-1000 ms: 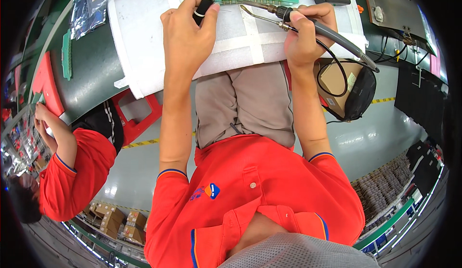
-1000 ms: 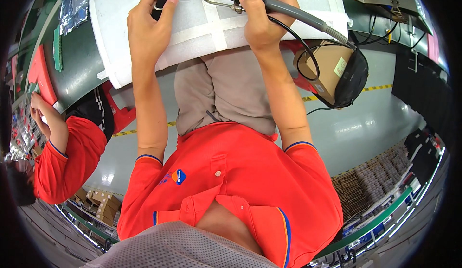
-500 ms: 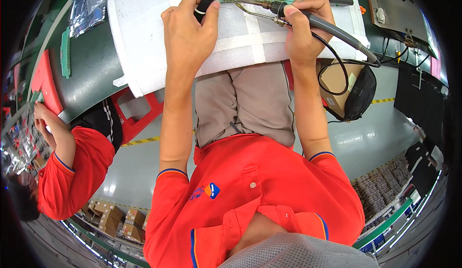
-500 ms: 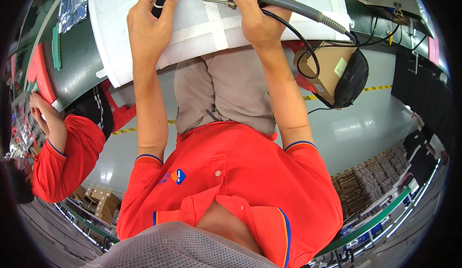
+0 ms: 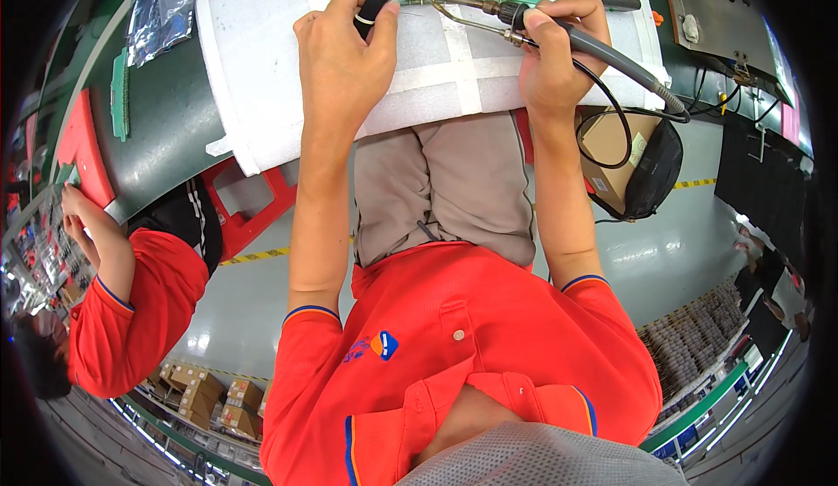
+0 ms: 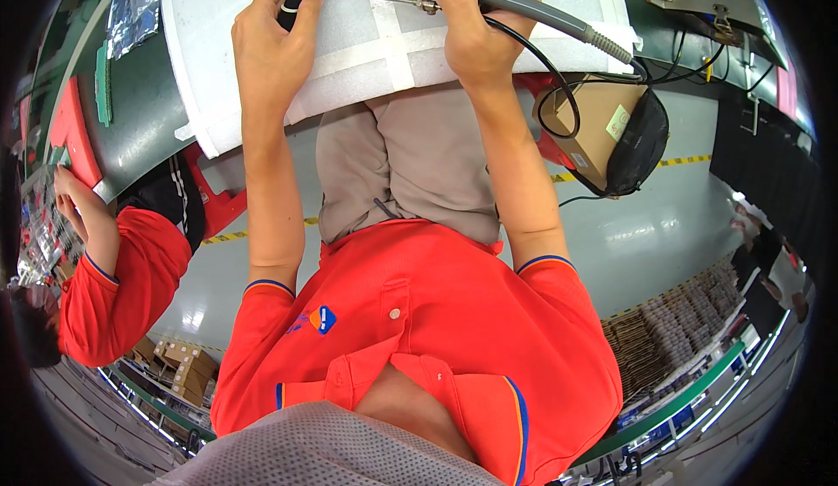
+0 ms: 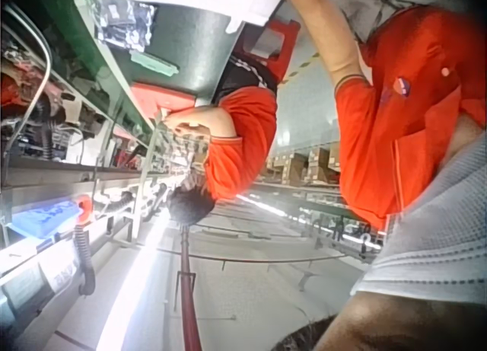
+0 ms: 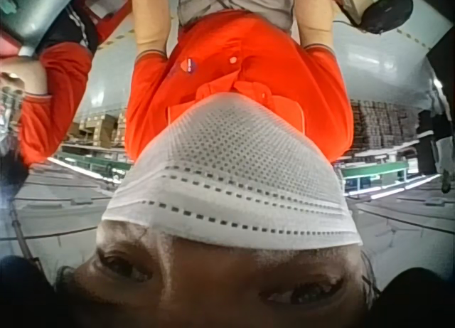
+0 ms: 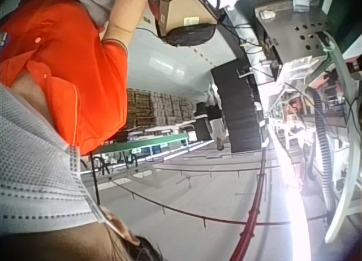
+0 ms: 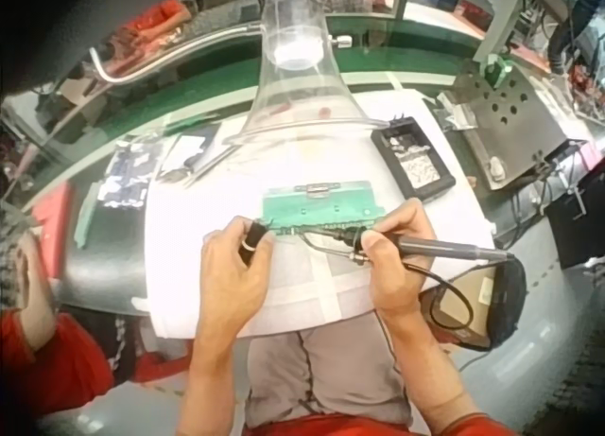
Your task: The person solders individual wires from a bundle onto the terminals of a circuit board using a soldering iron, then swaps the boards to continue soldering wires.
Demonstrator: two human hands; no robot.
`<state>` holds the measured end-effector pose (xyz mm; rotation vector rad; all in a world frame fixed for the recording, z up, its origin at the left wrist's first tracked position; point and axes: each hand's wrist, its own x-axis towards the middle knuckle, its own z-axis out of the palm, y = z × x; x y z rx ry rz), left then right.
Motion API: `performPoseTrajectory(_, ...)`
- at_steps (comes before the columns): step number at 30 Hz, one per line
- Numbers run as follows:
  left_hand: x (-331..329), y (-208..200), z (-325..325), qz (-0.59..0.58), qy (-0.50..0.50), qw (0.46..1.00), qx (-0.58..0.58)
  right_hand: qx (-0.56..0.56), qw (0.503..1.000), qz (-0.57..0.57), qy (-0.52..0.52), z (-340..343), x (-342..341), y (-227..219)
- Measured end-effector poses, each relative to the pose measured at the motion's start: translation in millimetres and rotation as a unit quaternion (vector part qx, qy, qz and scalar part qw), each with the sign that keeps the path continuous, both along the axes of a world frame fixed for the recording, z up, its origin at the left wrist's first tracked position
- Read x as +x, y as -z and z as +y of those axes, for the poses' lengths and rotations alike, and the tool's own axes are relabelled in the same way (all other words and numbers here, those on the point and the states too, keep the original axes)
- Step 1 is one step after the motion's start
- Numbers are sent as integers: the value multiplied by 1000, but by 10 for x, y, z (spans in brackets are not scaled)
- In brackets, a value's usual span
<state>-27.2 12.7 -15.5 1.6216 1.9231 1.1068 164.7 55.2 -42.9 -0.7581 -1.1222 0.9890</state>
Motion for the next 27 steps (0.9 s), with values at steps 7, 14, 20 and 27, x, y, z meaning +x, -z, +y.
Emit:
performPoseTrajectory(7,-28,-45,-8,13,10,1000,8,-12,1000,-6,5,-19,-1,-24)
performPoseTrajectory(14,-213,-462,-266,-76,-36,995,-60,0,997,-5,-74,-11,30,-11)
performPoseTrajectory(20,82,-373,-253,-203,30,978,-25,-30,981,-90,-169,-70,-161,-460)
performPoseTrajectory(27,160,-298,-187,-153,73,985,-43,204,938,134,-246,173,-182,-65)
